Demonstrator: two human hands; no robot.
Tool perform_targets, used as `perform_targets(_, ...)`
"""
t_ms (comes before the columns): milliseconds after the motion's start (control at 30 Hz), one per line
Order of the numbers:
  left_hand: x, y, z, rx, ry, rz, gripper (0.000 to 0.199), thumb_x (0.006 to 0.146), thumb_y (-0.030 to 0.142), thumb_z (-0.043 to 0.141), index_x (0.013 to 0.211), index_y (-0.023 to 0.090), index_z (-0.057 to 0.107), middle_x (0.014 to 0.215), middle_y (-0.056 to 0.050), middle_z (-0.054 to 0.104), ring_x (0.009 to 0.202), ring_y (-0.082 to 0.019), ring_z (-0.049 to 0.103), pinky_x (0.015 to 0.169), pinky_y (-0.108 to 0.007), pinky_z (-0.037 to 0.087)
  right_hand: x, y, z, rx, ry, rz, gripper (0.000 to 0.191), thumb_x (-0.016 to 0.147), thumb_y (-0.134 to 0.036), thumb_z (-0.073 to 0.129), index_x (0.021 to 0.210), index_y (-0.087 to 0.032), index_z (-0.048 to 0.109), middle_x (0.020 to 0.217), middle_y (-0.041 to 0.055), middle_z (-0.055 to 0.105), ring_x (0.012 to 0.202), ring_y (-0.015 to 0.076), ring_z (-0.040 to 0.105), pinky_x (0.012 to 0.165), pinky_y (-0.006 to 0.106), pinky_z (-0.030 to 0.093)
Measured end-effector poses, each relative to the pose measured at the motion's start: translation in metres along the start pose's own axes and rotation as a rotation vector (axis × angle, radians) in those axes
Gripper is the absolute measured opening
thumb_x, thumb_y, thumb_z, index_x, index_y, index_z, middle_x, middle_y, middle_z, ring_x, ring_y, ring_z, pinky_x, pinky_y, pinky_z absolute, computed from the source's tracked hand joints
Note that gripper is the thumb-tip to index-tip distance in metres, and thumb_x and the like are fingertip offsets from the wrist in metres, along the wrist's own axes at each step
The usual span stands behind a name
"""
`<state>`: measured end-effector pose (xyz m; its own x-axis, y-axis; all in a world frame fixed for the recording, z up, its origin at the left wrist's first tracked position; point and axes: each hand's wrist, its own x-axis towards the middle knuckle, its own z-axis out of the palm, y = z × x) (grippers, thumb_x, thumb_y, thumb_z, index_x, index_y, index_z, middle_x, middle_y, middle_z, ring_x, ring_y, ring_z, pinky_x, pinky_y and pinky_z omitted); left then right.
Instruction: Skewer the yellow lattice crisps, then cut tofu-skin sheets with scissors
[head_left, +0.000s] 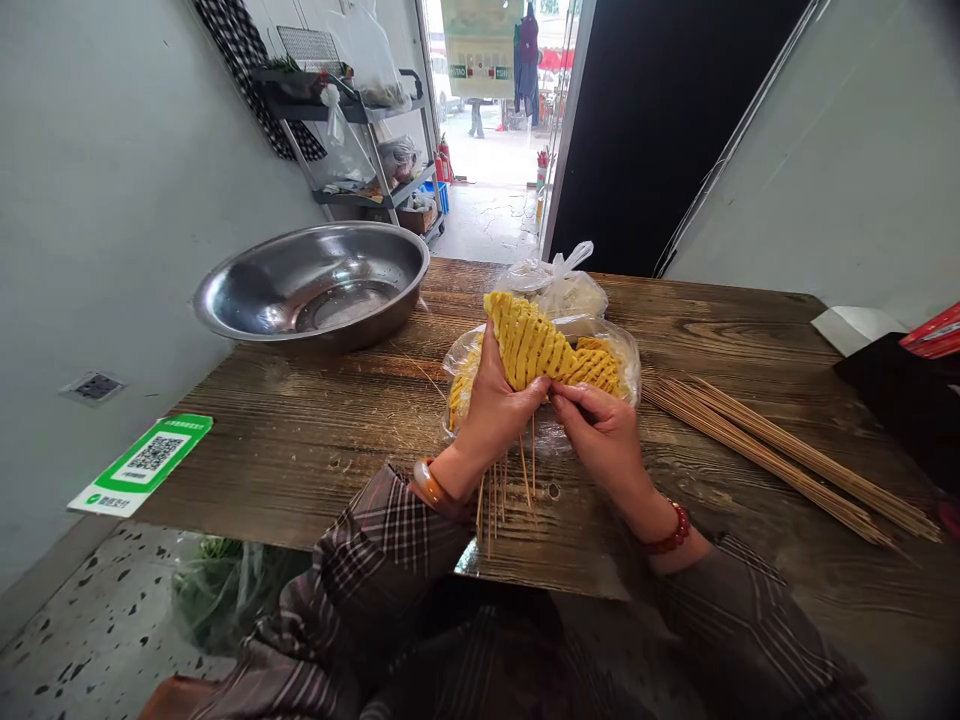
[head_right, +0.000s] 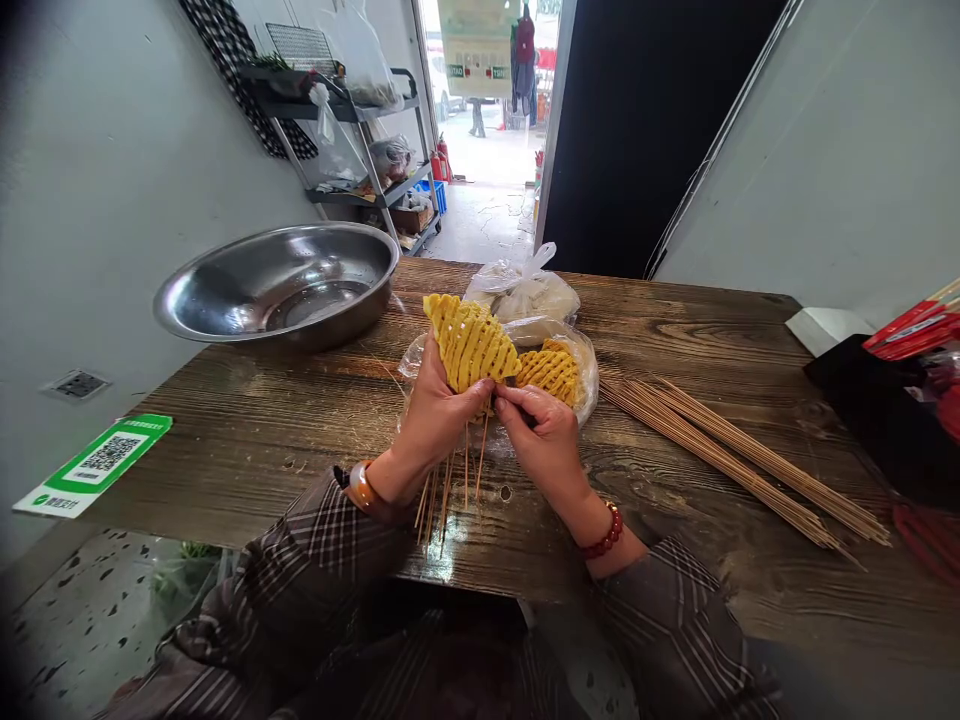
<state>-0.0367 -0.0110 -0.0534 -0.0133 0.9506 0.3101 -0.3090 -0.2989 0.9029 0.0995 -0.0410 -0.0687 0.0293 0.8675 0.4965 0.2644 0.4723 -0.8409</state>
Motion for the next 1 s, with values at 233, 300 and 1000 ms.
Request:
perform_targets(233,0.0009,0.0039,0.0033,-0.131,-0.004,-0.038,0.080,0.068,0.011,0.078,0.138,0.029,0.043,0.130,-0.006,0.059,0.123,-0.024,0.057,0.110,-0.042,0.042,0.0000,-0.0031,-0.0001,0.014,-0.006,-0.009,0.020,0.087,-0.026,0.062,0.099,-0.024,0.078,0.087,0.0034,0.078,0.079,0.0182,0.070,0.075,0.034,0.057)
perform_targets(300,0.0014,0.0055,0.0038,-0.152,-0.006,-0.044,0.077,0.068,0.012,0.078,0.135,0.028,0.044,0.129,-0.006,0.060,0.122,-0.023,0.057,0.110,-0.041,0.042,-0.0005,-0.0039,0.0005,0.028,-0.007,-0.004,0.022,0.087,-0.026,0.062,0.101,-0.025,0.078,0.090,0.0039,0.078,0.082,0.0188,0.071,0.076,0.035,0.057)
perform_targets(1000,-0.0026,-0.0004,0.0047,-0.021,-0.034,-0.035,0.075,0.067,0.011,0.077,0.134,0.026,0.048,0.128,-0.006,0.060,0.132,-0.027,0.049,0.112,-0.044,0.040,0.0009,0.0002,-0.0009,0.008,0.033,0.115,0.015,0.083,-0.033,0.066,0.080,-0.020,0.073,0.070,0.0014,0.072,0.062,0.0147,0.062,0.060,0.029,0.050)
